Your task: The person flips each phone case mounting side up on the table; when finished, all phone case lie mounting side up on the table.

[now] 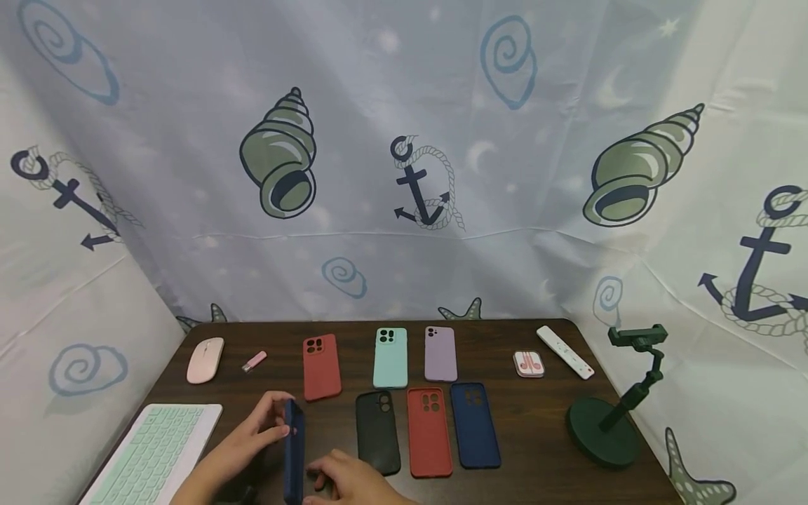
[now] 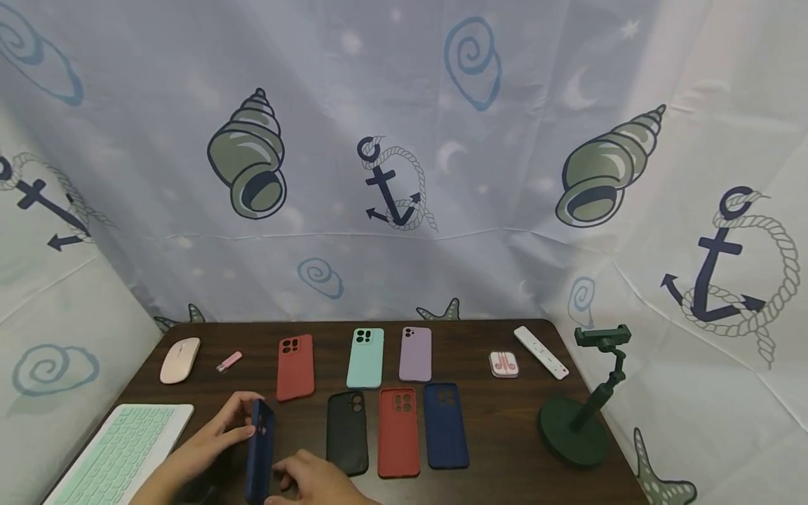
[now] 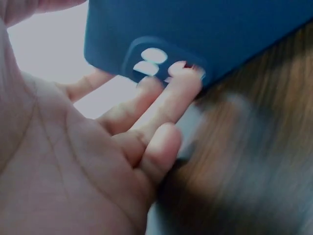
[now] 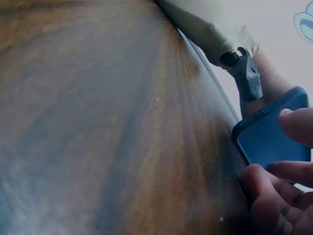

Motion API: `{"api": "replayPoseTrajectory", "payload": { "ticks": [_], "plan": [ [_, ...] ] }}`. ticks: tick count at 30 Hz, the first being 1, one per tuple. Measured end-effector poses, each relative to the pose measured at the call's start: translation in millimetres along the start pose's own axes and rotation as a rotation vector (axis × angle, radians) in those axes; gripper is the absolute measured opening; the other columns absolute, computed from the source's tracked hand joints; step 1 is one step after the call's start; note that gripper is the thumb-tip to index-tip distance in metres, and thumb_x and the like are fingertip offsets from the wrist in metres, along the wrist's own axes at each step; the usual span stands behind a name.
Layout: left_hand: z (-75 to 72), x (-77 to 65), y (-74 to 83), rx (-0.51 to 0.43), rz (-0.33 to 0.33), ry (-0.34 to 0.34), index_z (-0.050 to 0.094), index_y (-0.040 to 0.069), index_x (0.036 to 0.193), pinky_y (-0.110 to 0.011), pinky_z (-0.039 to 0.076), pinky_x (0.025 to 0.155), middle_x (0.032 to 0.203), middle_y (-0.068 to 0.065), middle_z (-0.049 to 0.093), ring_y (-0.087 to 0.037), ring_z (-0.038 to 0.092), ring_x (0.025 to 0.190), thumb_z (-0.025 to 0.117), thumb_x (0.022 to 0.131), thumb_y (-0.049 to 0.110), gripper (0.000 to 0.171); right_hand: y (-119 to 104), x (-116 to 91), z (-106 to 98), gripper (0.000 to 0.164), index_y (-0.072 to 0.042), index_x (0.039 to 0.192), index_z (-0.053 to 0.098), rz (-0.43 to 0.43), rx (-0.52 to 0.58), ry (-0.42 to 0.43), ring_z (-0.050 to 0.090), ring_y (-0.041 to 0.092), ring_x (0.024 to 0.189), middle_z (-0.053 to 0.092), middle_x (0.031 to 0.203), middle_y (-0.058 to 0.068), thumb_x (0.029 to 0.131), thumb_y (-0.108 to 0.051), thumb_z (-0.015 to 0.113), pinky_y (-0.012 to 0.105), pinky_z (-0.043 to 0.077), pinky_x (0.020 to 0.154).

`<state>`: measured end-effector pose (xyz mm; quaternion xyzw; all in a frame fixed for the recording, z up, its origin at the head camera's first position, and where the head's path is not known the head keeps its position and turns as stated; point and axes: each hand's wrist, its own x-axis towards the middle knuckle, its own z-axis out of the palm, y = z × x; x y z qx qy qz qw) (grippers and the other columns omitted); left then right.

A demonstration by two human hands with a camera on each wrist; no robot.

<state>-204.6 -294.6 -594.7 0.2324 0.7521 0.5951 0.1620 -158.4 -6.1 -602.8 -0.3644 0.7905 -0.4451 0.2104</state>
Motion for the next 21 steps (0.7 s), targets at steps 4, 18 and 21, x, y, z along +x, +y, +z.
{"api": "replayPoseTrajectory", "payload": {
  "ticks": [4,18,21],
  "plan": [
    [-8.5,-5.2,2.5,-0.022,-0.033,-0.046,0.019,-0.002,0.152,-0.032,0.054,0.086,0.125,-0.027,0.049,-0.022,0.064,0.103,0.042,0.108,0.008,0.050,-1.0,-0.4,0.6,0.040,-0.019,0.139,0.060,-0.052,-0.196,-0.007,0.050,-0.011,0.082,0.058,0.109,-0.010,0.103,-0.038,0.058,0.010,0.046,0.069],
    [-12.5,-9.4,-2.5,-0.071,-0.063,-0.137,0.027,0.001,0.157,-0.033,0.056,0.083,0.117,-0.029,0.057,-0.016,0.066,0.095,0.056,0.102,0.002,0.062,-4.6,-0.5,2.9,0.065,-0.010,0.152,0.046,-0.024,-0.360,0.023,0.042,-0.012,0.075,0.056,0.106,-0.011,0.099,-0.041,0.065,0.009,0.042,0.066],
    [-11.2,-8.9,-1.4,-0.006,-0.095,-0.151,0.026,0.004,0.159,-0.032,0.054,0.080,0.117,-0.028,0.057,-0.013,0.063,0.093,0.059,0.101,0.007,0.067,-6.7,-0.9,3.5,0.068,-0.009,0.152,0.046,0.022,-0.352,0.033,0.041,-0.010,0.074,0.054,0.105,-0.011,0.097,-0.042,0.068,0.011,0.042,0.066]
  ]
}}
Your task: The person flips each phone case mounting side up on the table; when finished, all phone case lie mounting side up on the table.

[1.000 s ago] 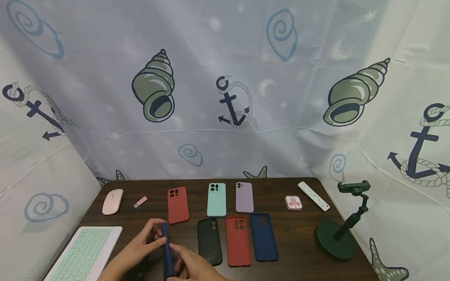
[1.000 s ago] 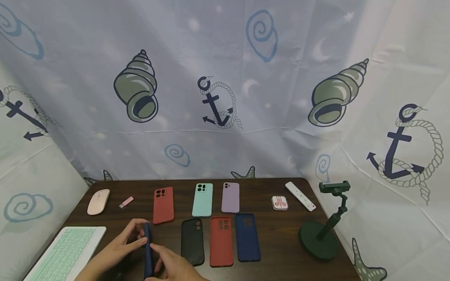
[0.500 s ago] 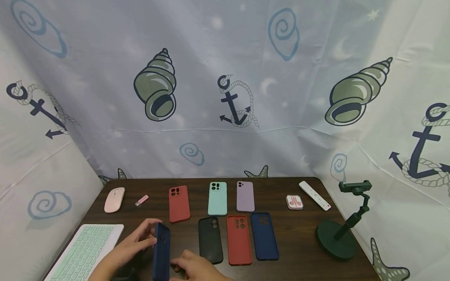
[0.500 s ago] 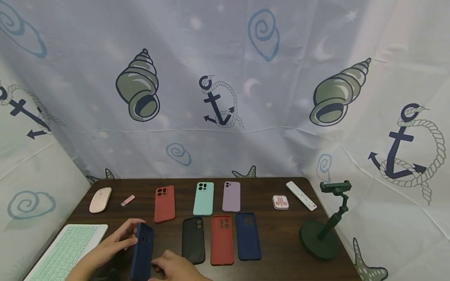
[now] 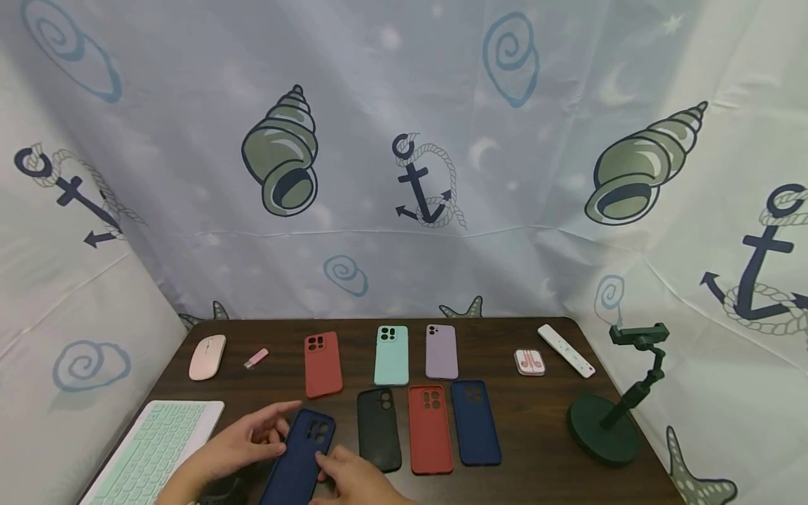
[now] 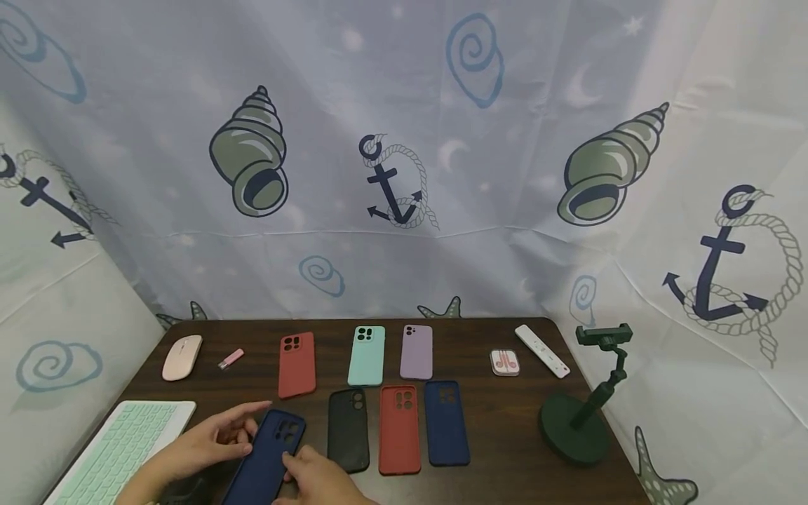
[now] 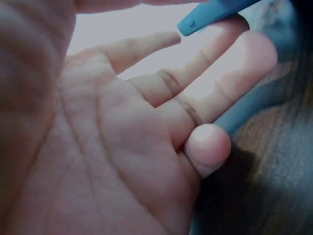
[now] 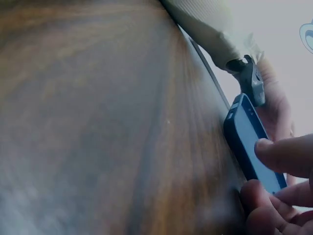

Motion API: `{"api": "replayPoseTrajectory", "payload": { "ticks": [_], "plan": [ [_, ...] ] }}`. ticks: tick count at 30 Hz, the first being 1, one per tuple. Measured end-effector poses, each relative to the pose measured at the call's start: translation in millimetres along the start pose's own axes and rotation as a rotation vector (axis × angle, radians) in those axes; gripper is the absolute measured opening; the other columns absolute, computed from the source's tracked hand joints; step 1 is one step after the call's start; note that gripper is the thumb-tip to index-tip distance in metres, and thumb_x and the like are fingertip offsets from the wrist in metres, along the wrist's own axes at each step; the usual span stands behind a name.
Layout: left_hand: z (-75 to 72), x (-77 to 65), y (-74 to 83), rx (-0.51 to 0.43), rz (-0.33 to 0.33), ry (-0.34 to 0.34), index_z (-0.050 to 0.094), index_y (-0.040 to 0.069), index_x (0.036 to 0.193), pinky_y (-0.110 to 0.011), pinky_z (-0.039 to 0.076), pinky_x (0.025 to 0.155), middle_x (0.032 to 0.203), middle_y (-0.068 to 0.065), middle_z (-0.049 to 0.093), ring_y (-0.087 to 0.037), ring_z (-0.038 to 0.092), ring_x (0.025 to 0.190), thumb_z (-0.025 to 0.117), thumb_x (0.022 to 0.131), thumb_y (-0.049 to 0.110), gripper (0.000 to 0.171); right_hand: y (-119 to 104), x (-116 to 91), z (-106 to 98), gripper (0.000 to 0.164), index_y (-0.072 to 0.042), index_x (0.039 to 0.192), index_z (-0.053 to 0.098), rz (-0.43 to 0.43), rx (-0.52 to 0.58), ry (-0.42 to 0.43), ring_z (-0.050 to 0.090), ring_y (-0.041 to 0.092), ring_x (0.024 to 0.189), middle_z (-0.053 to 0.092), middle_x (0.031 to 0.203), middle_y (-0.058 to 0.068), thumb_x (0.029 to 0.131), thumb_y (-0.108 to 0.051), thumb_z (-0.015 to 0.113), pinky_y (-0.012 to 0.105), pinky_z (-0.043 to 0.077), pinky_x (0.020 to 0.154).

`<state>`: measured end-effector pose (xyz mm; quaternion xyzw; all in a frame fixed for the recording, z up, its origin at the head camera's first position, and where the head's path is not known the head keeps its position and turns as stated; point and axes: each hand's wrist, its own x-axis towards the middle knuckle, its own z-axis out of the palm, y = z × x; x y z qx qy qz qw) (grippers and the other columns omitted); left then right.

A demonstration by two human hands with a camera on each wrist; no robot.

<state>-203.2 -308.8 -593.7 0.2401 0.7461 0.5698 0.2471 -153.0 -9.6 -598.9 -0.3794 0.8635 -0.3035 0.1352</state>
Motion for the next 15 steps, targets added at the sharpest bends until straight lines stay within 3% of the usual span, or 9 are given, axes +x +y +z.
{"api": "replayPoseTrajectory", "payload": {
  "ticks": [6,11,15],
  "plan": [
    [2.4,-0.5,0.8,0.153,-0.020,0.029,0.037,0.010,0.157,-0.030,0.051,0.071,0.110,-0.022,0.060,-0.012,0.060,0.084,0.066,0.099,0.014,0.065,-4.3,1.2,1.7,0.072,-0.011,0.154,0.044,0.096,0.048,0.022,0.036,-0.005,0.070,0.044,0.098,-0.012,0.094,-0.042,0.071,0.014,0.038,0.062],
    [7.0,3.8,2.5,0.298,0.009,0.079,0.045,0.005,0.151,-0.026,0.047,0.063,0.104,-0.012,0.059,-0.007,0.052,0.073,0.071,0.095,0.019,0.063,-2.2,-1.4,2.2,0.076,-0.009,0.157,0.037,0.135,0.242,0.030,0.035,-0.003,0.070,0.034,0.101,-0.010,0.095,-0.036,0.072,0.017,0.037,0.061],
    [9.3,6.6,4.3,0.325,-0.007,0.077,0.043,0.005,0.151,-0.026,0.046,0.063,0.106,-0.010,0.058,-0.006,0.051,0.074,0.070,0.096,0.022,0.063,-0.1,-3.6,1.6,0.079,-0.006,0.158,0.032,0.147,0.368,0.038,0.038,-0.002,0.071,0.032,0.107,-0.008,0.095,-0.033,0.072,0.018,0.038,0.061]
  ]
}}
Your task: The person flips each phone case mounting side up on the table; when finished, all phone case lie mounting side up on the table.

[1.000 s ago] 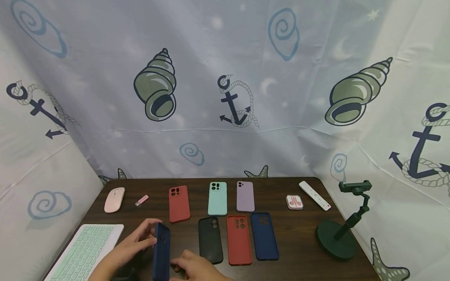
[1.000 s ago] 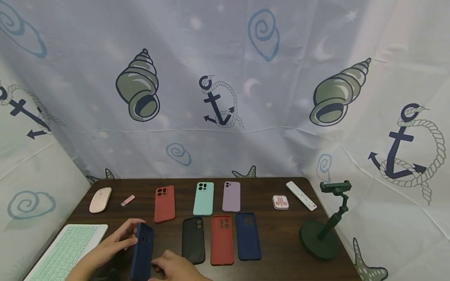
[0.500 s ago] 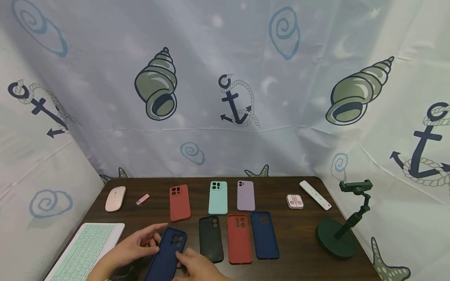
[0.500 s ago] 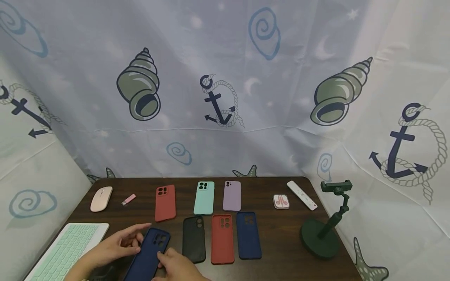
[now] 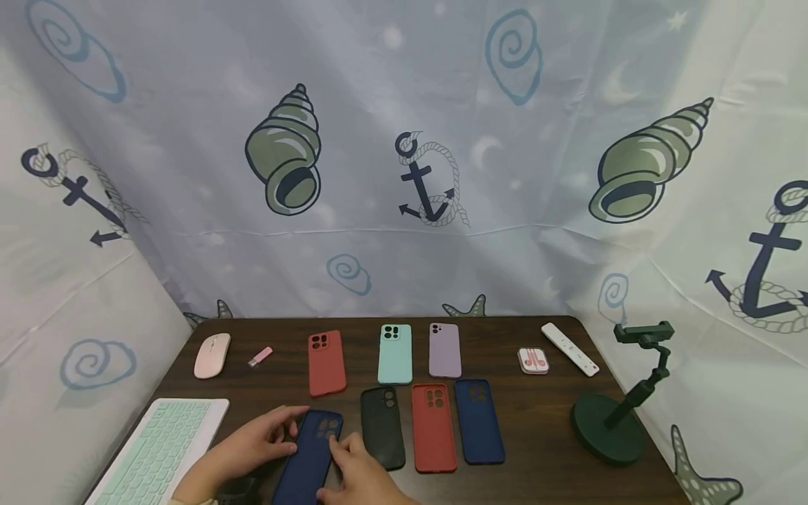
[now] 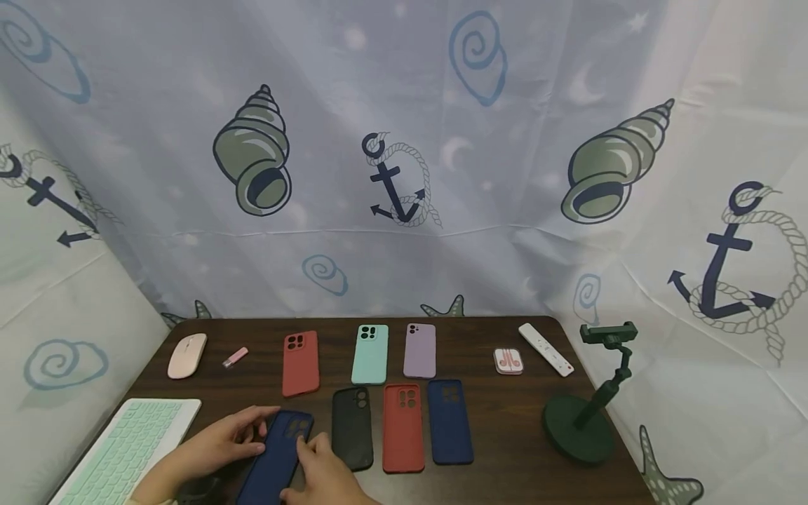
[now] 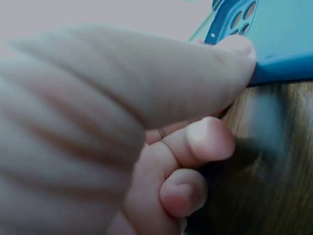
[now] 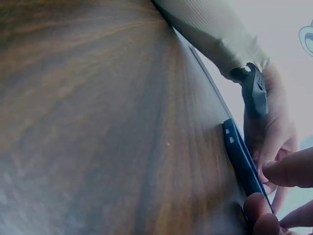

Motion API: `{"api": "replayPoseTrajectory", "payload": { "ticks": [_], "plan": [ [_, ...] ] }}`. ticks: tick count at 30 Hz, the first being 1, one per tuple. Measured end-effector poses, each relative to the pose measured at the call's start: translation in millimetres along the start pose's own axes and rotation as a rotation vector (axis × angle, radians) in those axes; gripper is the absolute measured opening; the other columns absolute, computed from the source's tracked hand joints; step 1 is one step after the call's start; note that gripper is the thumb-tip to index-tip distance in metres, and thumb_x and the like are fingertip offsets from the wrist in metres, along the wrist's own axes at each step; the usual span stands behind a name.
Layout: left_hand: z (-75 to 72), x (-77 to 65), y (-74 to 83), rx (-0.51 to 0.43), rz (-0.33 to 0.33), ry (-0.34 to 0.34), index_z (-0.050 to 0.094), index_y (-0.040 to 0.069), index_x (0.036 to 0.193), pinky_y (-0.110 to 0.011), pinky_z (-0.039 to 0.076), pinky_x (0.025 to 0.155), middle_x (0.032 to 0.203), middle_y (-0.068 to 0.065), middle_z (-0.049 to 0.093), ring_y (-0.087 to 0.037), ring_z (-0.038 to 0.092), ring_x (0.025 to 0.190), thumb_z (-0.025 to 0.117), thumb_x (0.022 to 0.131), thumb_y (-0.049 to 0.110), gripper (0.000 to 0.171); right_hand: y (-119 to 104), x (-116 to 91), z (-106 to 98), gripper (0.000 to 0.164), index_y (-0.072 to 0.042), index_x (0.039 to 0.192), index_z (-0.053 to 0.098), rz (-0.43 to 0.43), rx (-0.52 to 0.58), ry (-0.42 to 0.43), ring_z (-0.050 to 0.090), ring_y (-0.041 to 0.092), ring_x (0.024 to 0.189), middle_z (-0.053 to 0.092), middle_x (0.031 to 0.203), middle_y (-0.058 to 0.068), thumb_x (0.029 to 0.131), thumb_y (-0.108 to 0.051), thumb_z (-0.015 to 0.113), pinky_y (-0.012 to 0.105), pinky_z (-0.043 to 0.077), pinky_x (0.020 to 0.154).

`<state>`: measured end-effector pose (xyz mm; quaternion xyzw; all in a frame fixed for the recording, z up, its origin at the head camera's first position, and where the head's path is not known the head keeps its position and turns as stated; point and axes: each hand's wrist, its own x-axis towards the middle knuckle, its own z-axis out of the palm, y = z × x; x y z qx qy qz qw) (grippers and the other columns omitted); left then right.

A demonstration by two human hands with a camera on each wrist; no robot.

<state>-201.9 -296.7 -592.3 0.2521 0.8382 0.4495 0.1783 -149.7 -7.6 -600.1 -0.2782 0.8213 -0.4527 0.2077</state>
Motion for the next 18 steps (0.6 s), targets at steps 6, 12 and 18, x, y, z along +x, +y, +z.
{"api": "replayPoseTrajectory", "payload": {
  "ticks": [6,12,18],
  "plan": [
    [-0.2,3.6,0.6,0.001,-0.008,-0.006,0.041,0.006,0.152,-0.026,0.047,0.064,0.107,-0.011,0.059,-0.007,0.052,0.074,0.068,0.097,0.021,0.063,2.9,-0.8,-3.9,0.076,-0.007,0.158,0.033,-0.007,0.052,0.007,0.040,-0.002,0.072,0.034,0.107,-0.006,0.097,-0.032,0.070,0.018,0.039,0.062],
    [0.4,5.9,3.0,-0.045,-0.051,0.020,0.046,0.009,0.149,-0.028,0.048,0.065,0.101,-0.009,0.060,-0.007,0.055,0.074,0.062,0.102,0.025,0.052,-1.9,-2.5,-12.5,0.065,-0.014,0.153,0.042,-0.011,0.167,0.031,0.047,-0.002,0.065,0.052,0.102,-0.007,0.097,-0.028,0.069,0.019,0.042,0.059],
    [-3.4,8.8,8.9,-0.029,-0.067,0.154,0.054,0.011,0.141,-0.028,0.050,0.069,0.107,-0.013,0.063,-0.013,0.061,0.086,0.058,0.104,0.026,0.040,-14.8,0.7,-37.2,0.047,-0.028,0.142,0.048,-0.111,0.299,0.122,0.049,-0.002,0.054,0.063,0.086,-0.009,0.099,-0.028,0.066,0.020,0.043,0.049]
  ]
}}
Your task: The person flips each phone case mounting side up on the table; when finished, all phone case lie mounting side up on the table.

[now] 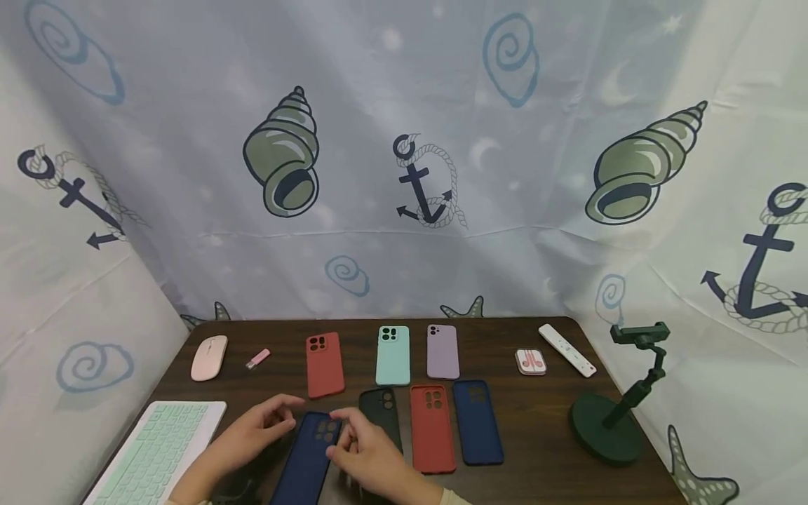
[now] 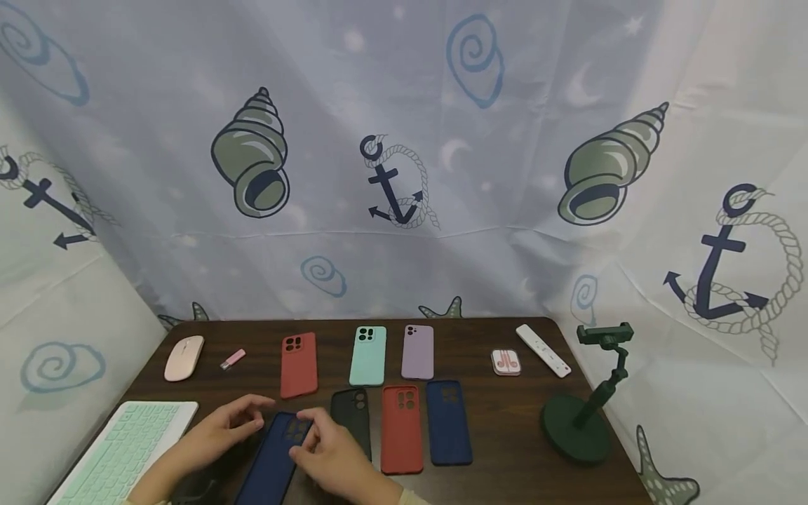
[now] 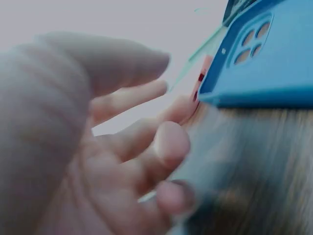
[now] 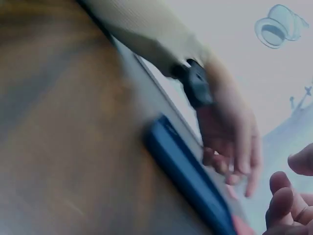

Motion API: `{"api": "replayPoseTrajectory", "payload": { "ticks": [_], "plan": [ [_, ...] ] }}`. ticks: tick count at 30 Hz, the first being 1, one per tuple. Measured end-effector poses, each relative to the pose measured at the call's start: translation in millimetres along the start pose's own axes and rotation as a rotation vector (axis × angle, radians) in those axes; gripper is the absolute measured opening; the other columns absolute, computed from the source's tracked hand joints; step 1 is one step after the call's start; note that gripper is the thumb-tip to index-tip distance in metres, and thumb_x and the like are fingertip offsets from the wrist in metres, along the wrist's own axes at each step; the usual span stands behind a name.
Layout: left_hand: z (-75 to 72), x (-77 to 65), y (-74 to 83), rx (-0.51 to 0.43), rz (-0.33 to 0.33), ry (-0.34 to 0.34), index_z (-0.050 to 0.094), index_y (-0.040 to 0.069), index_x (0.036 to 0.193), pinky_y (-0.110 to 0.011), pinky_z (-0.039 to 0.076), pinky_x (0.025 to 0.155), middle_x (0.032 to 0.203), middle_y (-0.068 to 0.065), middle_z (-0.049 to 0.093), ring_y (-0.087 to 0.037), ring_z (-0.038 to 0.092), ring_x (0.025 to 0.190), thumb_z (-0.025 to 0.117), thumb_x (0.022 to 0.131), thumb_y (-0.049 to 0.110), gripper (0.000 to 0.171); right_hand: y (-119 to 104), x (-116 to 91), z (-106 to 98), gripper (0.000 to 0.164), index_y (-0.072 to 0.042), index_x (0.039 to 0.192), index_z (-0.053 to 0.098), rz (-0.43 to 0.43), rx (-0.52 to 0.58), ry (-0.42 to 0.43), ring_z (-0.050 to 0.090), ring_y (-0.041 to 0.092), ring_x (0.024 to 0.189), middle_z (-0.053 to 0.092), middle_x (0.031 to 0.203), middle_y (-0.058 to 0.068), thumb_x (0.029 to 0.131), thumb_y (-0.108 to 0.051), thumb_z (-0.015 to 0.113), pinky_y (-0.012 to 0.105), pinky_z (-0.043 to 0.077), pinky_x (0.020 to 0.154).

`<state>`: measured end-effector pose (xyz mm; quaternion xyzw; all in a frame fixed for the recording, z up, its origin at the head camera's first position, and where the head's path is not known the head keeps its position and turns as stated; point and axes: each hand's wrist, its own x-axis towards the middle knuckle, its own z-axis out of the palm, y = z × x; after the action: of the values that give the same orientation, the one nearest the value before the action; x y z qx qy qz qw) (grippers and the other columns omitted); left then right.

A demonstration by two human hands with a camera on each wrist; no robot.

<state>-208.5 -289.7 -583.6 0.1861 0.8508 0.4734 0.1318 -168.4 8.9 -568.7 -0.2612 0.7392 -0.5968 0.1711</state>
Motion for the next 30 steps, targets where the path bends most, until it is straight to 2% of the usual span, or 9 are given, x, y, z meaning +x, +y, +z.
{"api": "replayPoseTrajectory", "payload": {
  "ticks": [2,5,9,11,13,18,21,25,30],
  "plan": [
    [-2.5,3.1,4.0,0.034,-0.001,0.064,0.055,0.013,0.139,-0.027,0.051,0.072,0.113,-0.012,0.064,-0.012,0.061,0.093,0.060,0.103,0.028,0.039,-6.0,8.2,-8.5,0.038,-0.029,0.134,0.055,-0.033,-0.037,0.062,0.048,-0.002,0.055,0.063,0.083,-0.008,0.098,-0.029,0.068,0.019,0.043,0.051],
    [-6.6,12.1,11.7,0.070,0.008,0.128,0.056,0.016,0.138,-0.027,0.052,0.082,0.125,-0.010,0.061,-0.013,0.060,0.105,0.062,0.102,0.028,0.039,-11.4,21.9,-22.1,0.029,-0.029,0.125,0.060,-0.014,-0.076,0.119,0.051,0.003,0.056,0.064,0.082,-0.006,0.098,-0.032,0.068,0.022,0.045,0.053],
    [-11.8,31.5,18.7,0.121,0.026,0.189,0.056,0.023,0.136,-0.029,0.050,0.089,0.129,-0.008,0.058,-0.016,0.058,0.111,0.063,0.102,0.027,0.035,-10.8,42.7,-35.5,0.024,-0.029,0.121,0.062,0.074,-0.051,0.163,0.061,0.026,0.059,0.065,0.084,-0.002,0.098,-0.033,0.068,0.031,0.049,0.048],
    [-13.3,42.5,18.5,0.152,0.026,0.218,0.057,0.025,0.134,-0.031,0.050,0.088,0.128,-0.008,0.058,-0.017,0.058,0.110,0.063,0.101,0.025,0.033,-7.8,54.0,-38.8,0.024,-0.028,0.120,0.062,0.115,-0.021,0.189,0.064,0.036,0.064,0.066,0.086,0.000,0.098,-0.033,0.068,0.036,0.051,0.046],
    [-14.5,53.5,15.9,0.170,0.007,0.233,0.057,0.022,0.135,-0.033,0.050,0.086,0.127,-0.010,0.057,-0.020,0.058,0.108,0.064,0.101,0.024,0.034,-4.2,64.5,-40.6,0.025,-0.025,0.120,0.063,0.145,0.008,0.217,0.067,0.041,0.070,0.066,0.089,0.002,0.097,-0.032,0.070,0.039,0.052,0.046],
    [-17.2,79.2,3.1,0.176,-0.049,0.235,0.050,0.010,0.142,-0.039,0.052,0.084,0.131,-0.019,0.050,-0.028,0.062,0.108,0.064,0.101,0.026,0.046,5.9,83.8,-43.5,0.035,-0.015,0.128,0.062,0.191,-0.015,0.284,0.065,0.033,0.065,0.066,0.094,0.003,0.097,-0.028,0.070,0.033,0.047,0.043],
    [-20.7,90.5,-2.9,0.162,-0.076,0.255,0.047,0.008,0.145,-0.040,0.053,0.084,0.133,-0.021,0.046,-0.031,0.063,0.108,0.067,0.099,0.027,0.053,13.7,91.5,-44.4,0.041,-0.010,0.135,0.059,0.208,-0.026,0.313,0.060,0.025,0.059,0.066,0.096,0.002,0.098,-0.025,0.068,0.029,0.042,0.041],
    [-24.4,97.6,-8.7,0.139,-0.079,0.279,0.045,0.007,0.147,-0.037,0.053,0.083,0.137,-0.023,0.041,-0.031,0.063,0.109,0.071,0.097,0.024,0.059,25.4,99.2,-41.5,0.050,-0.004,0.143,0.053,0.217,-0.015,0.307,0.057,0.018,0.054,0.065,0.100,0.003,0.098,-0.020,0.067,0.028,0.042,0.039],
    [-20.9,97.6,-15.6,0.118,-0.095,0.276,0.044,0.007,0.146,-0.036,0.054,0.082,0.137,-0.024,0.040,-0.032,0.063,0.111,0.074,0.094,0.026,0.063,33.9,105.4,-34.8,0.055,-0.001,0.147,0.049,0.210,-0.026,0.281,0.056,0.014,0.049,0.067,0.101,0.002,0.098,-0.019,0.066,0.030,0.042,0.038]
  ]
}}
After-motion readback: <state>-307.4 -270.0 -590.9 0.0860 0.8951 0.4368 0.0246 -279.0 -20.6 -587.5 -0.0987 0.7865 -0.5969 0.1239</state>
